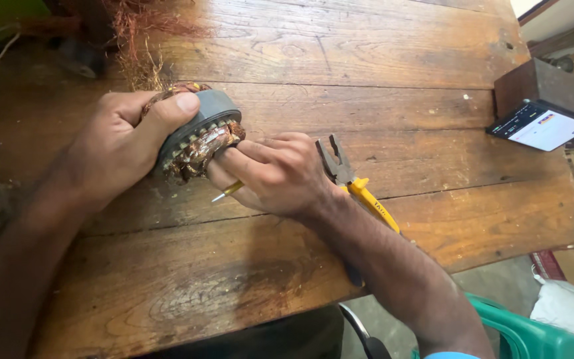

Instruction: The person holds an electric motor stator on a wooden workbench and pries copper windings out of its slots, using a screwdriver to lever the coils and pliers to pull them free, working around the stator and turning it as they go.

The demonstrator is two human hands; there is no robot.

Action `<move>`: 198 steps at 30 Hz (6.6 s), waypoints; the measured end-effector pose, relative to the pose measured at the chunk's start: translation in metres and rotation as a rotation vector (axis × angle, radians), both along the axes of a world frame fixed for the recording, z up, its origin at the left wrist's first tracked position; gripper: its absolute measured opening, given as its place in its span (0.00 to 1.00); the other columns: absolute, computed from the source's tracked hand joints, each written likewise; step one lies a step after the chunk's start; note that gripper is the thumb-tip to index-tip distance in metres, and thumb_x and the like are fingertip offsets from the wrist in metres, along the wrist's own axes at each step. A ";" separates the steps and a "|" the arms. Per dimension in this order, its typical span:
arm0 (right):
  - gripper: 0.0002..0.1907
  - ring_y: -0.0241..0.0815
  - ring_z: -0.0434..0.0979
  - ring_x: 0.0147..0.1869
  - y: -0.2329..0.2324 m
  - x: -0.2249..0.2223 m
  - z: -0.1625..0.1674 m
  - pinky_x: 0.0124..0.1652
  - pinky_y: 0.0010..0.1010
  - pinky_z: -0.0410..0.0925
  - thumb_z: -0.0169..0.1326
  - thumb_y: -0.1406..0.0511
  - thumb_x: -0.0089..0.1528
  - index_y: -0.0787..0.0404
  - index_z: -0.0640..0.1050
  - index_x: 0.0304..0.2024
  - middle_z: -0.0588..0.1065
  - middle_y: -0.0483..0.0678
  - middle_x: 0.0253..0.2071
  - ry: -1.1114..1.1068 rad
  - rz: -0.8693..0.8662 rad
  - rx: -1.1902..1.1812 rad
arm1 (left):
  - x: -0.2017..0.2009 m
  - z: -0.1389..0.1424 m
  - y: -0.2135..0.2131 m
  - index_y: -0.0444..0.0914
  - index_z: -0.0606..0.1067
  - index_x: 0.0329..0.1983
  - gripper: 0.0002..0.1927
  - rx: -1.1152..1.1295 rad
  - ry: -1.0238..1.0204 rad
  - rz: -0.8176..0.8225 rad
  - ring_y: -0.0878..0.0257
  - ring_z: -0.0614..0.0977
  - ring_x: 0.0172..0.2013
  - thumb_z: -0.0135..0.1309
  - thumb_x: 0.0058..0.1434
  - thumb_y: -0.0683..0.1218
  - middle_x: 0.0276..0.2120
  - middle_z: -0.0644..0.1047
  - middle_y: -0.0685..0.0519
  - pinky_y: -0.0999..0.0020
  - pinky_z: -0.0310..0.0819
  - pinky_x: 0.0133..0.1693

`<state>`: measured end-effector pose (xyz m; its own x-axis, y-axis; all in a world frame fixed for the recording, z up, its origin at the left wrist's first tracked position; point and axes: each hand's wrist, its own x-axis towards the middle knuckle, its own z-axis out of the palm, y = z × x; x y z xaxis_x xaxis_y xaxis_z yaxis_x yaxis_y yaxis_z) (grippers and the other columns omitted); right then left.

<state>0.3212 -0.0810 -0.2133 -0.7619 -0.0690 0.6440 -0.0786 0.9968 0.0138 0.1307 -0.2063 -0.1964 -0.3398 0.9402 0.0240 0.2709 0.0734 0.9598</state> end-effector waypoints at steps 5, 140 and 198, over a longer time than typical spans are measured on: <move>0.06 0.34 0.77 0.25 0.002 0.002 0.002 0.27 0.28 0.69 0.66 0.64 0.64 0.57 0.81 0.38 0.79 0.42 0.30 0.013 0.091 -0.036 | 0.000 0.001 -0.001 0.35 0.83 0.41 0.21 -0.009 -0.171 -0.013 0.72 0.78 0.28 0.48 0.69 0.55 0.28 0.82 0.56 0.75 0.73 0.32; 0.20 0.45 0.78 0.35 -0.094 0.045 0.086 0.38 0.41 0.71 0.48 0.50 0.69 0.57 0.78 0.47 0.77 0.53 0.34 -1.140 -0.719 -0.583 | 0.012 -0.011 -0.044 0.34 0.79 0.32 0.24 0.323 0.026 -0.040 0.76 0.71 0.29 0.48 0.76 0.56 0.26 0.75 0.63 0.73 0.66 0.31; 0.16 0.60 0.77 0.43 -0.101 0.064 0.051 0.45 0.47 0.69 0.51 0.59 0.61 0.66 0.75 0.43 0.73 0.60 0.42 -0.625 -0.470 -0.532 | 0.028 0.001 -0.033 0.32 0.72 0.30 0.22 0.320 0.083 0.039 0.74 0.67 0.30 0.50 0.76 0.53 0.26 0.68 0.61 0.70 0.62 0.32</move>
